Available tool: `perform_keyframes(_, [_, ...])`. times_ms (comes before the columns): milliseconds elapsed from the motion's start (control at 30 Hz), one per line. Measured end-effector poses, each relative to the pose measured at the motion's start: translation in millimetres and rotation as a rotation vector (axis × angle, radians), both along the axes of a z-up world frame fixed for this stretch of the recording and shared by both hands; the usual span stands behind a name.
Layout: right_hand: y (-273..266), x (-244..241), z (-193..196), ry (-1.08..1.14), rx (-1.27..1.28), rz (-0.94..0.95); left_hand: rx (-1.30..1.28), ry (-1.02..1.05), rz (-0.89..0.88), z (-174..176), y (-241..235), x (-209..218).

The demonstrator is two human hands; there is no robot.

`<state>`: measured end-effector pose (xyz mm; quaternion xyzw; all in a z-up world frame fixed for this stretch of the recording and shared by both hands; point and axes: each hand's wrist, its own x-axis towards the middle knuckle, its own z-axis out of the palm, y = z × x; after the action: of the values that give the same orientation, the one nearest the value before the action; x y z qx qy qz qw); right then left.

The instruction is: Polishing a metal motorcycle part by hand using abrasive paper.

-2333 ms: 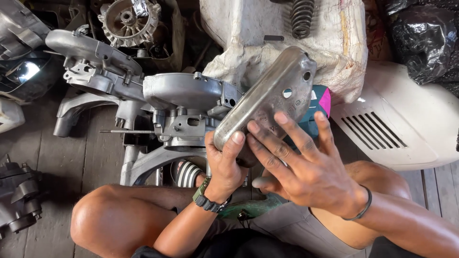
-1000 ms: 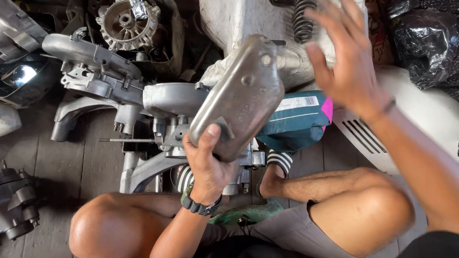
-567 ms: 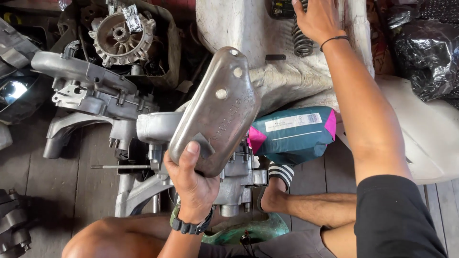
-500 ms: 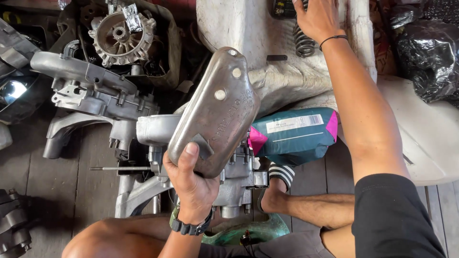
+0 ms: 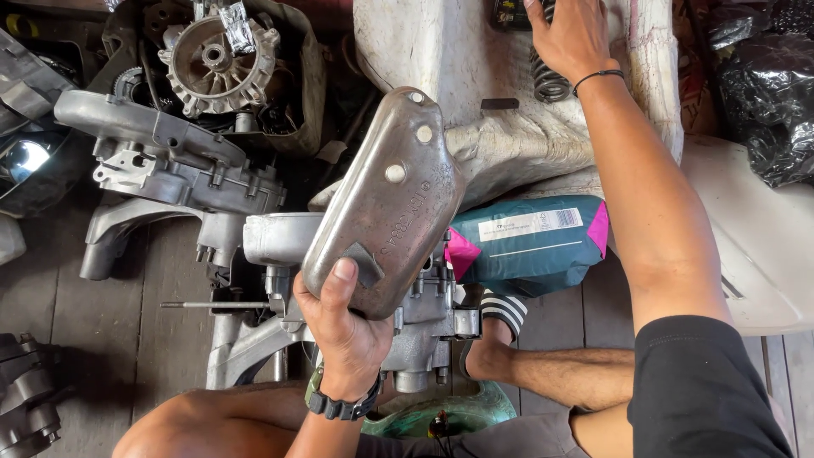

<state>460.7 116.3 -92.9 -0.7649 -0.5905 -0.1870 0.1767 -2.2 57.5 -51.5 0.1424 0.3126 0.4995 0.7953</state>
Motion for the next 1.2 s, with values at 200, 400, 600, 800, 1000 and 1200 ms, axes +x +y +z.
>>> perform_keyframes(200, [7, 9, 0, 0.033, -0.017, -0.021, -0.003, 0.002, -0.001, -1, 0, 0])
perform_keyframes(400, [13, 13, -5, 0.072, -0.041, -0.06, 0.01, -0.027, 0.002, -1, 1, -1])
perform_keyframes(600, [16, 15, 1, 0.11, -0.1, -0.176, 0.019, -0.026, -0.003, 0, 3, -1])
perform_keyframes(800, [21, 15, 5, 0.068, -0.13, -0.159, 0.04, -0.048, 0.009, 0, 3, 0])
perform_keyframes(1000, [21, 11, 5, 0.023, -0.178, -0.142, 0.042, -0.072, -0.004, 6, 7, -2])
perform_keyframes(1200, [6, 1, 2, -0.026, -0.224, -0.136, 0.048, -0.082, -0.01, 8, 6, -3])
